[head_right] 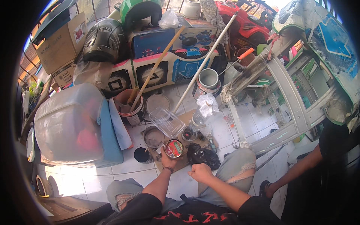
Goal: The person sits on the floor, opens a paint can, and stirs the paint with a stick. They then pour some paint into a smaller container and close the can.
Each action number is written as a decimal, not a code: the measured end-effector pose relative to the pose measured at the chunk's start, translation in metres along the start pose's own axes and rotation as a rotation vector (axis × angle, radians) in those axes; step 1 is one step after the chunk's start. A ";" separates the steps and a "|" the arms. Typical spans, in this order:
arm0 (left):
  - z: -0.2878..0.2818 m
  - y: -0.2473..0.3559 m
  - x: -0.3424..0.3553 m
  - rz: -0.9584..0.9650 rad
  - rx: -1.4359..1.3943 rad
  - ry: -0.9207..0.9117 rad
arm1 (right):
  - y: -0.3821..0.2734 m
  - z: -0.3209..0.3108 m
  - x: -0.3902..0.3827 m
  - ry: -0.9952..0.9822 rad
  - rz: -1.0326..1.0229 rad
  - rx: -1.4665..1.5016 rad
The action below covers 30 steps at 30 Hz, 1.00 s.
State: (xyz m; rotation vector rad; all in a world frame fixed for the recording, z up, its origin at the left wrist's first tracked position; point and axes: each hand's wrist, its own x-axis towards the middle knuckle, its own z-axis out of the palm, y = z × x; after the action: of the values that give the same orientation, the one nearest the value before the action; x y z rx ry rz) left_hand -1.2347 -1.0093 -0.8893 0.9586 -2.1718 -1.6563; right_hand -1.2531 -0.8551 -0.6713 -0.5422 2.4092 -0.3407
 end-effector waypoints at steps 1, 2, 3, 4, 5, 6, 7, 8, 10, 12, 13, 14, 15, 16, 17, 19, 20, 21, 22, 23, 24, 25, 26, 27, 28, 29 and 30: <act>-0.002 0.007 -0.002 -0.020 0.009 0.005 | -0.003 0.008 0.004 0.004 -0.103 -0.105; -0.004 0.013 -0.009 -0.023 0.032 0.036 | 0.001 0.019 0.015 -0.048 -0.192 -0.078; -0.013 0.009 -0.017 -0.050 0.087 0.064 | -0.007 0.018 0.025 -0.191 -0.232 0.008; -0.017 -0.006 -0.021 -0.002 0.127 0.088 | -0.010 0.027 0.035 -0.302 -0.246 0.035; -0.023 -0.024 -0.028 0.055 0.167 0.109 | -0.008 0.036 0.041 -0.341 -0.314 0.016; -0.033 -0.025 -0.034 -0.086 0.245 -0.005 | -0.010 0.037 0.040 -0.376 -0.318 -0.016; -0.045 -0.017 -0.035 -0.211 0.314 -0.115 | -0.011 0.040 0.041 -0.386 -0.355 0.011; -0.055 -0.013 -0.042 -0.339 0.376 -0.225 | -0.012 0.044 0.039 -0.396 -0.392 0.037; -0.087 -0.025 -0.054 -0.467 0.439 -0.058 | -0.027 0.037 0.038 -0.437 -0.432 0.086; -0.116 -0.038 -0.064 -0.491 0.456 0.165 | -0.031 0.039 0.042 -0.454 -0.487 0.111; -0.127 -0.045 -0.066 -0.452 0.446 0.302 | -0.031 0.040 0.044 -0.458 -0.508 0.125; -0.139 -0.042 -0.063 -0.430 0.440 0.295 | -0.031 0.041 0.044 -0.458 -0.507 0.122; -0.149 -0.039 -0.054 -0.405 0.430 0.287 | -0.031 0.040 0.045 -0.454 -0.505 0.116; -0.153 -0.049 -0.046 -0.271 0.432 0.277 | -0.030 0.039 0.045 -0.449 -0.501 0.112; -0.158 -0.045 -0.037 -0.237 0.395 0.245 | -0.030 0.036 0.045 -0.478 -0.482 0.101; -0.166 -0.029 -0.022 -0.165 0.318 0.173 | -0.026 0.029 0.041 -0.529 -0.433 0.080; -0.168 -0.031 -0.016 -0.128 0.292 0.137 | -0.022 0.030 0.040 -0.527 -0.417 0.069; -0.167 -0.033 -0.014 -0.141 0.284 0.139 | -0.016 0.032 0.038 -0.525 -0.401 0.059; -0.163 -0.035 -0.012 -0.155 0.277 0.141 | -0.012 0.032 0.037 -0.523 -0.385 0.049; -0.160 -0.036 -0.011 -0.170 0.269 0.143 | -0.011 0.031 0.036 -0.511 -0.367 0.056; -0.156 -0.036 -0.010 -0.197 0.206 0.159 | -0.009 0.029 0.032 -0.503 -0.344 0.061; -0.150 -0.043 -0.011 -0.164 0.168 0.213 | -0.007 0.029 0.029 -0.496 -0.322 0.067; -0.145 -0.052 -0.010 -0.125 0.129 0.275 | -0.008 0.031 0.028 -0.498 -0.325 0.064; -0.139 -0.054 -0.008 -0.084 0.086 0.331 | -0.007 0.031 0.027 -0.496 -0.321 0.060; -0.134 -0.056 -0.006 -0.058 0.011 0.342 | -0.007 0.032 0.025 -0.495 -0.318 0.056; -0.132 -0.055 -0.003 -0.068 0.001 0.340 | -0.007 0.034 0.025 -0.489 -0.321 0.042; -0.131 -0.050 0.001 -0.076 -0.010 0.334 | -0.006 0.036 0.026 -0.481 -0.321 0.028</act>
State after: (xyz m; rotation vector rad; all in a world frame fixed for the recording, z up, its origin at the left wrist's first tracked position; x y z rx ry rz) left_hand -1.1452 -1.1165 -0.8929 1.2300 -1.9250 -1.4149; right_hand -1.2466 -0.8764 -0.7104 -0.8900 1.8531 -0.3343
